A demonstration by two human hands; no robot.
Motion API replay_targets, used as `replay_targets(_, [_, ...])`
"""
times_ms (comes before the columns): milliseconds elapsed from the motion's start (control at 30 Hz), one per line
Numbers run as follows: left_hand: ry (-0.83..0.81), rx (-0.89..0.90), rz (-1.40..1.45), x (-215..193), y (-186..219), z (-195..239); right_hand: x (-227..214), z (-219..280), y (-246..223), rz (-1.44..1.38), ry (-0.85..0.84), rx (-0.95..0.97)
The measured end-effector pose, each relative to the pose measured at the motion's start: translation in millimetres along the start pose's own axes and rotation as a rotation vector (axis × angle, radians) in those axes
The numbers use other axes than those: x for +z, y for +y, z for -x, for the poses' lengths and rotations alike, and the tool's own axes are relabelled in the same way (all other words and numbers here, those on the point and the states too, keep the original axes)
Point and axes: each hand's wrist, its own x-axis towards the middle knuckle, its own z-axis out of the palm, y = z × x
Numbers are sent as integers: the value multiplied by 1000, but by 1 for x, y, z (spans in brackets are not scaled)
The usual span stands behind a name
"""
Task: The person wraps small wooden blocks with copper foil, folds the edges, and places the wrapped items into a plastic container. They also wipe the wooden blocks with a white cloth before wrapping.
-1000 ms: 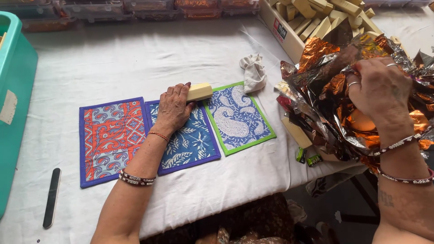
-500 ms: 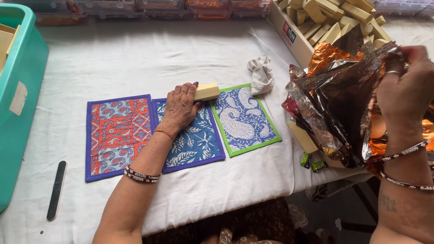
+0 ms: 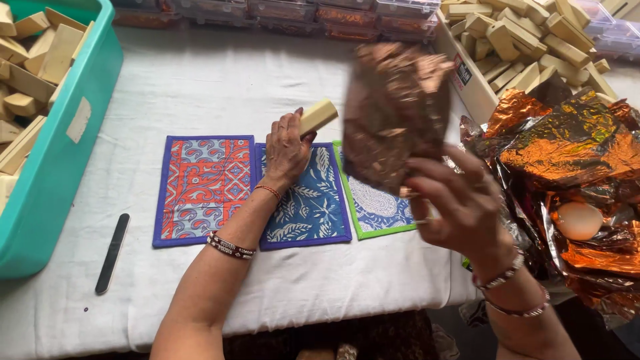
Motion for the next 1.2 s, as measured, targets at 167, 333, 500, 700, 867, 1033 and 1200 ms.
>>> replay_targets(167, [182, -196, 108, 10, -29, -4, 91, -9, -10, -80, -100, -169])
replay_targets(333, [328, -195, -38, 75, -95, -2, 171, -2, 24, -214, -164, 65])
replay_targets(500, [401, -353, 237, 21, -44, -14, 224, 32, 76, -265, -130, 456])
replay_targets(700, [386, -368, 272, 3, -26, -16, 228, 56, 102, -65, 29, 559])
replay_targets(867, [443, -264, 245, -6, -18, -14, 232, 54, 77, 33, 54, 107])
replay_targets(1033, [567, -101, 170, -30, 2, -11, 200, 20, 27, -115, -31, -320])
replay_targets(1200, [528, 136, 153, -29, 12, -3, 195, 14, 10, -217, -145, -460])
